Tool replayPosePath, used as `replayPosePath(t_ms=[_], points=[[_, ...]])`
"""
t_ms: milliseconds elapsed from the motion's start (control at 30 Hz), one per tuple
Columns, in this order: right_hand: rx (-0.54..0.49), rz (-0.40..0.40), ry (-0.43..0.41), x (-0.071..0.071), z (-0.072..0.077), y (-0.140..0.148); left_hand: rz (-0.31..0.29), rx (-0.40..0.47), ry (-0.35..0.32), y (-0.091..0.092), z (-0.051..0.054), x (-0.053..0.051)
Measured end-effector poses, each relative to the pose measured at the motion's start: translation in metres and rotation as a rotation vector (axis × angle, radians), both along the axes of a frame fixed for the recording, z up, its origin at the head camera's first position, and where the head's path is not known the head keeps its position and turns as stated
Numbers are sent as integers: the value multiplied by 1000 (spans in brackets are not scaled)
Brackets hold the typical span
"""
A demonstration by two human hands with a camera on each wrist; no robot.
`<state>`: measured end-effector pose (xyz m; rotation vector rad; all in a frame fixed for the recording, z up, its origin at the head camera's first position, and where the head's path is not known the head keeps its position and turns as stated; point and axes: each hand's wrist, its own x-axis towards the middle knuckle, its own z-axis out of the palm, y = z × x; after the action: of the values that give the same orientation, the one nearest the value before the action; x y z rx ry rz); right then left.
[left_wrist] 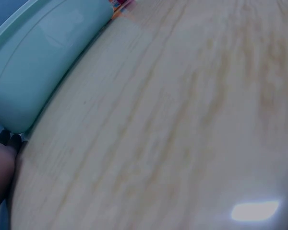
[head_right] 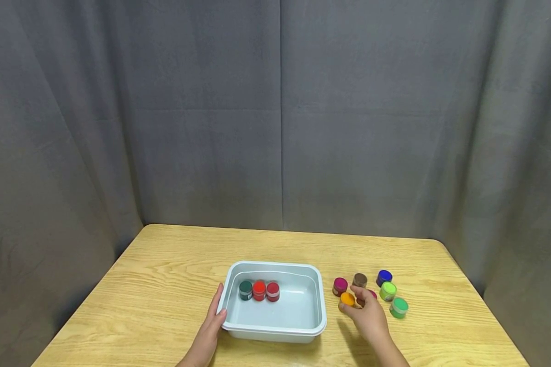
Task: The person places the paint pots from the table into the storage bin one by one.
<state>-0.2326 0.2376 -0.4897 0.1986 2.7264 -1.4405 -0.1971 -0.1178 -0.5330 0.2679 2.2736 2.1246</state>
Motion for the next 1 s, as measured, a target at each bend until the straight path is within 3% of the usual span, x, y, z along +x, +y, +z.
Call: replayPosePath(t_ms=[500, 1000], points=[[22, -39, 35, -6, -17, -3, -17, 6, 11, 0, 0, 1], [58, -73, 44, -6, -12, -5, -18, 12, 1, 0, 2, 1]])
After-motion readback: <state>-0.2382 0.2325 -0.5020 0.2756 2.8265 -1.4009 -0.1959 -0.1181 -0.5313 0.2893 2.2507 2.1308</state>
